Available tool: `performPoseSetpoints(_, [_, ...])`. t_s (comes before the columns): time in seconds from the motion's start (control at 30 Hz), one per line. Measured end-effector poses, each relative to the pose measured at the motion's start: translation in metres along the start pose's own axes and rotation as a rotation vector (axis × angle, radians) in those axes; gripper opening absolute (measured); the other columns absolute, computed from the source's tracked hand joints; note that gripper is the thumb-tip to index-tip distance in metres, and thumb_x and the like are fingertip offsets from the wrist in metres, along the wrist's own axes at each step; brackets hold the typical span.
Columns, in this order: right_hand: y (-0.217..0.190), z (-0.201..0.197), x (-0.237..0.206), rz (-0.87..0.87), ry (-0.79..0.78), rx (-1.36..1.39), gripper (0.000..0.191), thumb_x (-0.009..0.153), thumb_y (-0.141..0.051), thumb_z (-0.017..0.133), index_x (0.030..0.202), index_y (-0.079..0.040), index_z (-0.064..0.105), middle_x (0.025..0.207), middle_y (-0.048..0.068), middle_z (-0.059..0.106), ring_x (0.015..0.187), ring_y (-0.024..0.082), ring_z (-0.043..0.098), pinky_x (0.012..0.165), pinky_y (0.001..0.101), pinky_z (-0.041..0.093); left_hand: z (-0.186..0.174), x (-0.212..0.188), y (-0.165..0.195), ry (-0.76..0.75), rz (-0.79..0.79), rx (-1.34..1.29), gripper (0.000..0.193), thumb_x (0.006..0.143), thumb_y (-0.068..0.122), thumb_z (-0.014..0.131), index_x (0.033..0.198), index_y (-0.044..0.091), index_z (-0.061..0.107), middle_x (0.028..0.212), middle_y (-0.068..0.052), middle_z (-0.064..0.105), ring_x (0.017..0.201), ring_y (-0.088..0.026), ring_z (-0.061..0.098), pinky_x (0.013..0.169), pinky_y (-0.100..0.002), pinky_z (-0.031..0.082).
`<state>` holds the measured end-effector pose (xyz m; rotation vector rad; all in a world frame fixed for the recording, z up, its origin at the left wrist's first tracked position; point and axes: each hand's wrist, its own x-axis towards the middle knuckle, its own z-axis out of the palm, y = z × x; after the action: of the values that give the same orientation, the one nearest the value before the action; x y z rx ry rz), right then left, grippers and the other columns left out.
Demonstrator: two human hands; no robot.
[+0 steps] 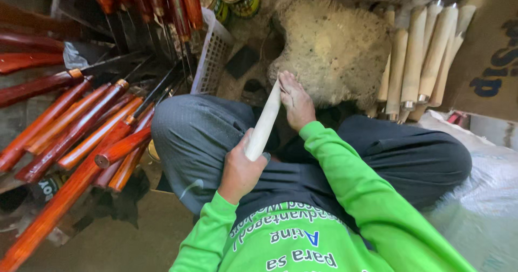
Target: The person sits cross-legged and sands a cylindrical wooden handle with a sanding block, rotating the handle to smooth its surface. Finished reddish-brown handles and unfinished light-colored handles are visible nearby.
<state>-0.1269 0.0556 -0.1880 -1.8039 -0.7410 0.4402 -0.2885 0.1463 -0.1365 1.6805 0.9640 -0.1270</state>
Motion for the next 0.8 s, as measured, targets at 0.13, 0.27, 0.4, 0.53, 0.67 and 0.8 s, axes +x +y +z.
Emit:
performPoseSetpoints(0.13, [-0.017,0.002,-0.005,0.407,-0.223,-0.257,0.037,0.109,-0.02,0.041,0.139,-0.007,0.06,0.13,0.019,0.063,0.128,0.033,0.061,0.11,0.0377,0.048,0.001,0.001,-0.003,0.033,0.096,0.024,0.069,0.075,0.013,0.073,0.14,-0.004,0.055,0.118,-0.027,0.071,0.114,-0.03,0.072,0.093,-0.036,0.055])
performPoseSetpoints(0.27, [-0.044,0.0,-0.021,-0.037,-0.287,-0.384,0.045,0.104,-0.021,0.046,0.145,-0.006,0.053,0.144,0.019,0.057,0.139,0.036,0.052,0.118,0.0436,0.04,0.001,0.003,-0.006,-0.008,0.064,-0.003,0.069,0.076,0.015,0.071,0.14,-0.003,0.055,0.119,-0.026,0.071,0.114,-0.03,0.073,0.093,-0.036,0.055])
performPoseSetpoints(0.4, [-0.022,-0.006,0.012,-0.163,-0.121,-0.395,0.047,0.108,-0.01,0.043,0.154,-0.006,0.046,0.159,0.02,0.047,0.153,0.039,0.04,0.129,0.0443,0.031,0.001,0.002,-0.006,0.017,0.035,0.08,0.069,0.077,0.016,0.072,0.141,-0.002,0.056,0.117,-0.029,0.07,0.114,-0.033,0.071,0.093,-0.036,0.056])
performPoseSetpoints(0.53, [0.005,-0.009,0.044,0.093,-0.101,-0.281,0.052,0.1,-0.016,0.052,0.151,-0.007,0.051,0.158,0.018,0.047,0.152,0.036,0.037,0.125,0.0448,0.026,0.002,-0.001,-0.002,0.078,0.192,0.118,0.068,0.076,0.016,0.075,0.137,-0.005,0.055,0.117,-0.03,0.069,0.11,-0.04,0.07,0.092,-0.041,0.055])
performPoseSetpoints(0.67, [0.001,-0.01,0.044,0.091,-0.091,-0.273,0.053,0.101,-0.017,0.052,0.151,-0.003,0.05,0.158,0.019,0.045,0.152,0.036,0.036,0.125,0.0443,0.026,0.004,-0.003,0.004,0.067,0.292,0.287,0.065,0.079,0.015,0.073,0.139,-0.006,0.056,0.113,-0.03,0.067,0.102,-0.048,0.065,0.087,-0.048,0.053])
performPoseSetpoints(0.8, [-0.031,-0.006,0.006,-0.114,-0.042,-0.234,0.047,0.107,-0.016,0.048,0.152,0.0,0.047,0.162,0.02,0.044,0.156,0.037,0.036,0.131,0.0433,0.026,0.002,0.0,0.003,0.05,0.203,0.201,0.066,0.077,0.016,0.075,0.138,-0.003,0.059,0.109,-0.028,0.07,0.101,-0.045,0.067,0.086,-0.046,0.055])
